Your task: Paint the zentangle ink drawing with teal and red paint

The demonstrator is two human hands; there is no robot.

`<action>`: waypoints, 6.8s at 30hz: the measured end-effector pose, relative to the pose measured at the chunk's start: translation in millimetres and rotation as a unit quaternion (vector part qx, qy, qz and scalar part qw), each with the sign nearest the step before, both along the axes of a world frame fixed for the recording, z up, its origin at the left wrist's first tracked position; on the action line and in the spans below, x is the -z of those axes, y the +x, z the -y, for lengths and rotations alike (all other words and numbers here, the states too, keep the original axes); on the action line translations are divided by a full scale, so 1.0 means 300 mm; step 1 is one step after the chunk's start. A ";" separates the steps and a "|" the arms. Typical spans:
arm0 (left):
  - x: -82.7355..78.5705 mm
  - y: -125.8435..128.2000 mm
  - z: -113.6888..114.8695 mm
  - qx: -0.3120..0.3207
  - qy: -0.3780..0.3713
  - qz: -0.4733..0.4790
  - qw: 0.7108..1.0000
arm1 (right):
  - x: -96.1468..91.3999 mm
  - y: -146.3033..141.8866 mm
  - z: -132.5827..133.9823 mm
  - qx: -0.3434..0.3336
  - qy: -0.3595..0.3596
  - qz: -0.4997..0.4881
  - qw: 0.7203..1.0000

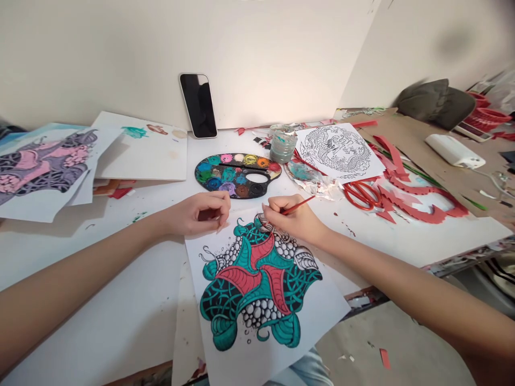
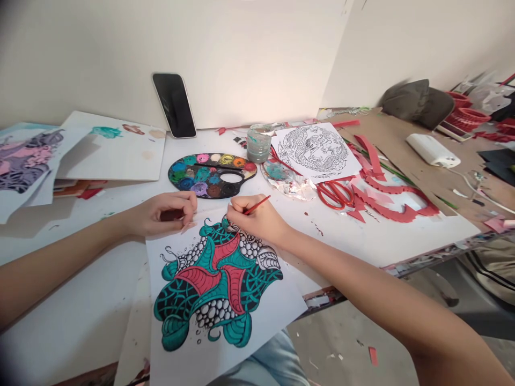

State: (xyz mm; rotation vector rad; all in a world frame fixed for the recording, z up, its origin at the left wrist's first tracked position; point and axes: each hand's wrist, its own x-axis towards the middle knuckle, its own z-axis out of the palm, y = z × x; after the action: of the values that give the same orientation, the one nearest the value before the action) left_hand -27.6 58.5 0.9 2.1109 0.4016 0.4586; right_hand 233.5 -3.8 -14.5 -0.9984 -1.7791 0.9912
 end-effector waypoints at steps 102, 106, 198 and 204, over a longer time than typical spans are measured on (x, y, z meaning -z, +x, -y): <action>0.008 -0.016 0.004 -0.001 -0.034 -0.035 0.999 | -0.037 0.003 0.016 0.022 -0.068 0.072 0.995; 0.009 -0.018 0.004 -0.001 -0.042 -0.035 0.998 | -0.036 0.002 0.016 0.025 -0.073 0.064 0.995; -0.002 -0.011 -0.001 -0.001 -0.061 -0.018 0.998 | -0.008 -0.015 -0.004 0.056 -0.041 -0.049 0.996; 0.006 -0.010 0.002 -0.013 -0.080 -0.009 0.997 | -0.009 -0.002 -0.006 0.074 -0.029 -0.063 0.995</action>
State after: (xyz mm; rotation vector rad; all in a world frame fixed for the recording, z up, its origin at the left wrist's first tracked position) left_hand -30.7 57.8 -0.7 1.9584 0.4610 0.4077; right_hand 232.8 -2.1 -12.0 -1.0634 -1.5571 0.9950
